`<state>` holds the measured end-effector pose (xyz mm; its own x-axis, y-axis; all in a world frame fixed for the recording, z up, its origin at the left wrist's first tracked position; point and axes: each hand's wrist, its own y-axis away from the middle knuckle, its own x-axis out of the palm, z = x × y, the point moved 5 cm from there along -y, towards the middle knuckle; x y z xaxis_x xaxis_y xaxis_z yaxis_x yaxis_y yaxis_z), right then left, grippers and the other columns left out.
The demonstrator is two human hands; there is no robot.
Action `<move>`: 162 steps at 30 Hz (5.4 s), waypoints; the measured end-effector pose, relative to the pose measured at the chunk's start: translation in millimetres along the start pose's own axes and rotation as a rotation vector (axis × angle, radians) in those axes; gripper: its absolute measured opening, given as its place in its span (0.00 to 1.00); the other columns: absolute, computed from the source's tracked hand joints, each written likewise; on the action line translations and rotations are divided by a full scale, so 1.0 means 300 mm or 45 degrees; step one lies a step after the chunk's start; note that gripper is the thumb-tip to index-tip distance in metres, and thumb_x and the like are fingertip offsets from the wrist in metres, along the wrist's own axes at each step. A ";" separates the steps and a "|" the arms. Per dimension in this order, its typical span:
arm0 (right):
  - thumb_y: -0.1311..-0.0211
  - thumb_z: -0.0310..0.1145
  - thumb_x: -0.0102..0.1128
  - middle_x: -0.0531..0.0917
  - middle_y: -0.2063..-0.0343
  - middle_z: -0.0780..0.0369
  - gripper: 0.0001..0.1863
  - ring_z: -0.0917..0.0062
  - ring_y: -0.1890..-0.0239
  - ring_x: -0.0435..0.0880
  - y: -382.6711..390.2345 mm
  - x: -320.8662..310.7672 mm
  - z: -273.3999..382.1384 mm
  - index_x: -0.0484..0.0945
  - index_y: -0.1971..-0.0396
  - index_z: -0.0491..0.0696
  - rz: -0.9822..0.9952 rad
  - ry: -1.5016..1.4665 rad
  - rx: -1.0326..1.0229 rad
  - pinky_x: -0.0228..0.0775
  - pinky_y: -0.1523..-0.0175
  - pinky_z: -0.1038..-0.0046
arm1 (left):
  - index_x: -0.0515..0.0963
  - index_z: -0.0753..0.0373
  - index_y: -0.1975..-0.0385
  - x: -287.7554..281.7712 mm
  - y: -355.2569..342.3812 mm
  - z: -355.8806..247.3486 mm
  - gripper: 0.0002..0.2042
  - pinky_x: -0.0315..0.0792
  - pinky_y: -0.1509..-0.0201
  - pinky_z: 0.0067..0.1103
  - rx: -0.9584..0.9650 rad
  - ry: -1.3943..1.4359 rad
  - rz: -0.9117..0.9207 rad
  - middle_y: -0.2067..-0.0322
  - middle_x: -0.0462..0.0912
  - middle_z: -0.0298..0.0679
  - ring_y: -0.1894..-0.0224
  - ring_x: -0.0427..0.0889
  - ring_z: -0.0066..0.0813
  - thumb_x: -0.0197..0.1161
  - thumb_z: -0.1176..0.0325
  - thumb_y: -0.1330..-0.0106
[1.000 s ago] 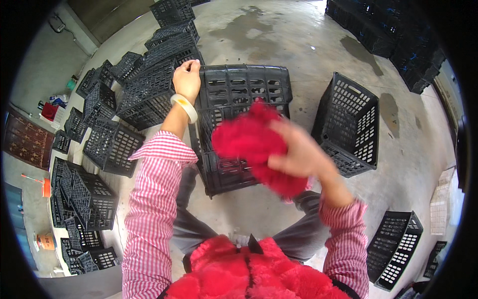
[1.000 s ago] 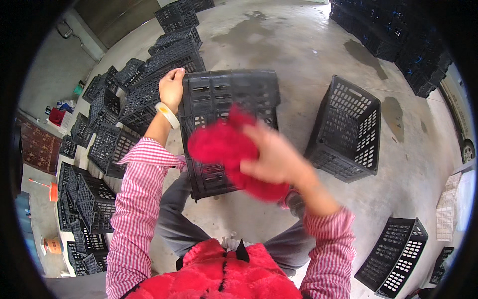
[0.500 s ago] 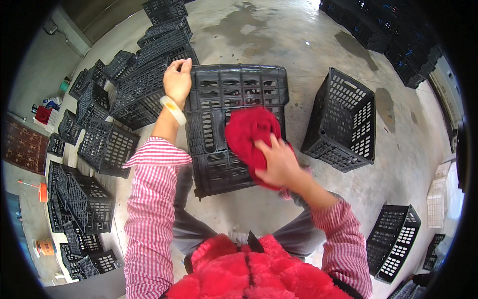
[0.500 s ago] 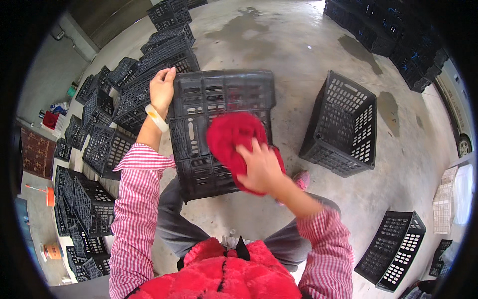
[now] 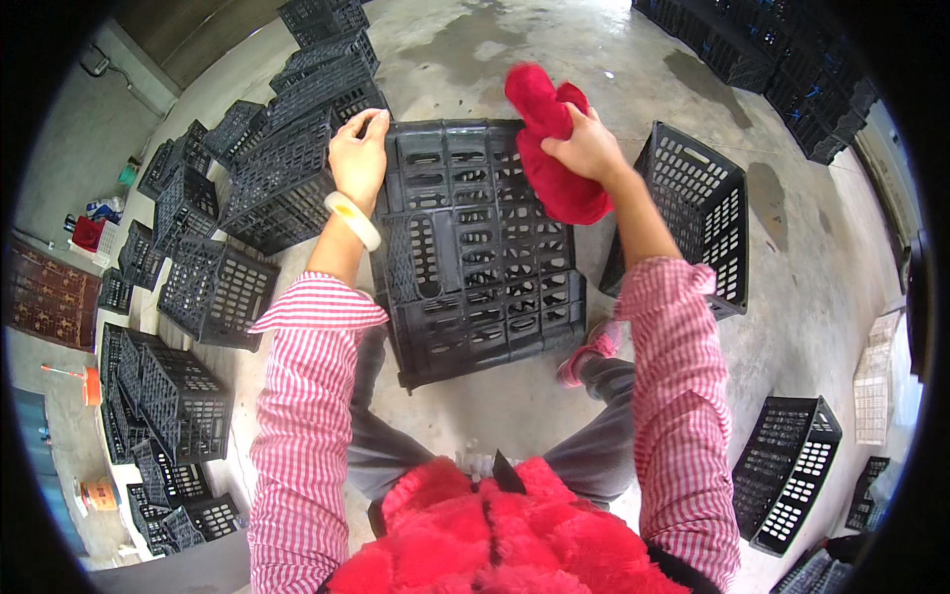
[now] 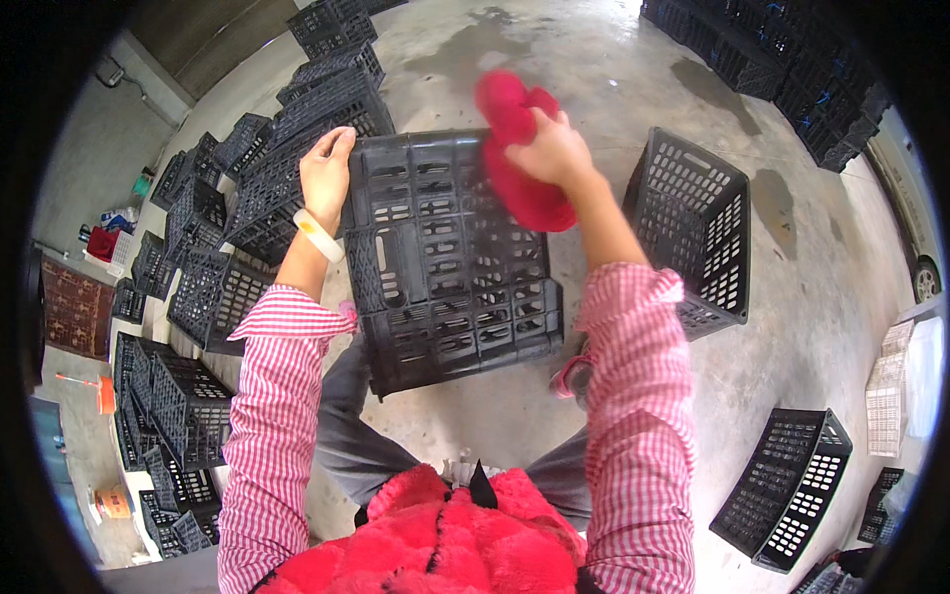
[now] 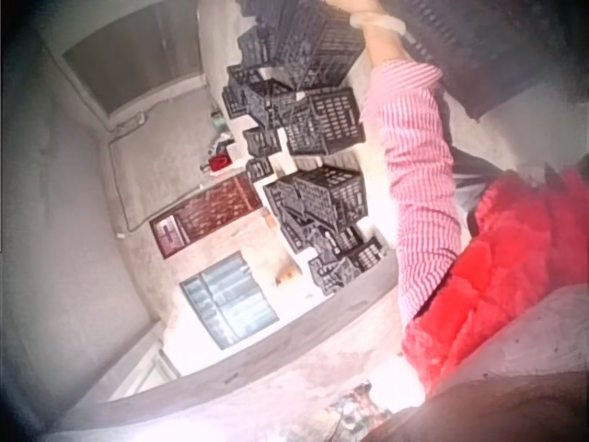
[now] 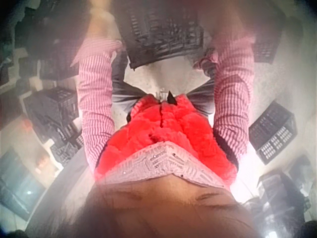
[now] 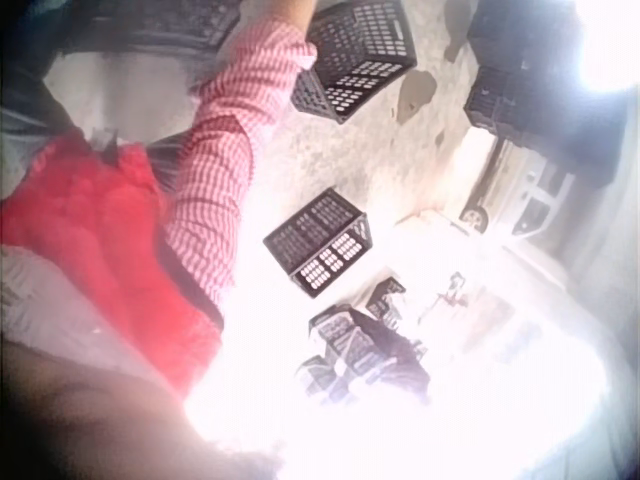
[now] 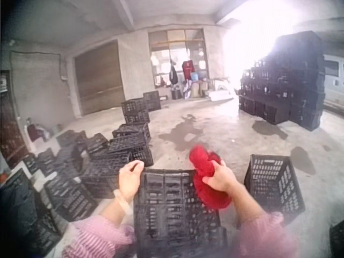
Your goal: The person wipes the interior and exterior surfaces of black plastic crates using a red cloth. They handle each crate one at a time, turning it over to clean all sides, then place it aside. The process is repeated for several crates in a warehouse-like area.
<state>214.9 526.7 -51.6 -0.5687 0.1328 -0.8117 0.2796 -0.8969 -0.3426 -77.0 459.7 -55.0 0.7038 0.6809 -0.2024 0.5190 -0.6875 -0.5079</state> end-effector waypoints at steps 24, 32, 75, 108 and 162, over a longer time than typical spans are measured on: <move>0.64 0.40 0.67 0.69 0.56 0.53 0.30 0.58 0.56 0.70 0.697 0.179 0.458 0.73 0.53 0.52 0.395 -0.360 -0.416 0.63 0.50 0.63 | 0.77 0.71 0.66 -0.026 -0.075 0.029 0.16 0.69 0.57 0.22 -0.056 -0.270 -0.048 0.69 0.81 0.44 0.65 0.77 0.30 0.60 0.61 0.41; 0.67 0.35 0.69 0.73 0.60 0.56 0.29 0.59 0.57 0.73 0.699 0.137 0.131 0.76 0.56 0.54 0.199 -0.104 -0.329 0.67 0.53 0.64 | 0.81 0.66 0.70 -0.091 -0.078 0.106 0.11 0.71 0.60 0.24 -0.026 -0.221 -0.241 0.74 0.82 0.44 0.71 0.79 0.31 0.63 0.64 0.45; 0.71 0.38 0.70 0.68 0.52 0.54 0.32 0.56 0.48 0.65 0.675 0.207 0.144 0.78 0.54 0.59 0.026 0.077 -0.286 0.60 0.48 0.60 | 0.72 0.71 0.54 -0.134 -0.141 0.217 0.22 0.69 0.56 0.23 -0.118 -0.278 -0.368 0.58 0.78 0.41 0.65 0.77 0.29 0.62 0.59 0.40; 0.69 0.33 0.68 0.65 0.50 0.49 0.36 0.52 0.48 0.64 0.339 0.020 0.309 0.72 0.49 0.55 -0.377 -0.215 -0.418 0.59 0.44 0.57 | 0.76 0.66 0.72 -0.071 0.266 0.064 0.11 0.75 0.65 0.29 -1.050 0.980 0.027 0.75 0.79 0.41 0.75 0.78 0.34 0.60 0.63 0.47; 0.66 0.32 0.69 0.72 0.51 0.50 0.26 0.55 0.45 0.68 0.823 0.312 -0.004 0.78 0.60 0.47 0.328 -0.531 -0.137 0.59 0.39 0.61 | 0.76 0.68 0.65 0.092 -0.008 0.162 0.16 0.71 0.54 0.31 -0.958 0.728 -0.001 0.57 0.75 0.48 0.57 0.74 0.37 0.61 0.64 0.51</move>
<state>231.6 318.1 -212.7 -0.7255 -0.2871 -0.6255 0.5175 -0.8268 -0.2207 -82.5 492.3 -100.0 0.7310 0.5914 0.3403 0.5556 -0.8055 0.2062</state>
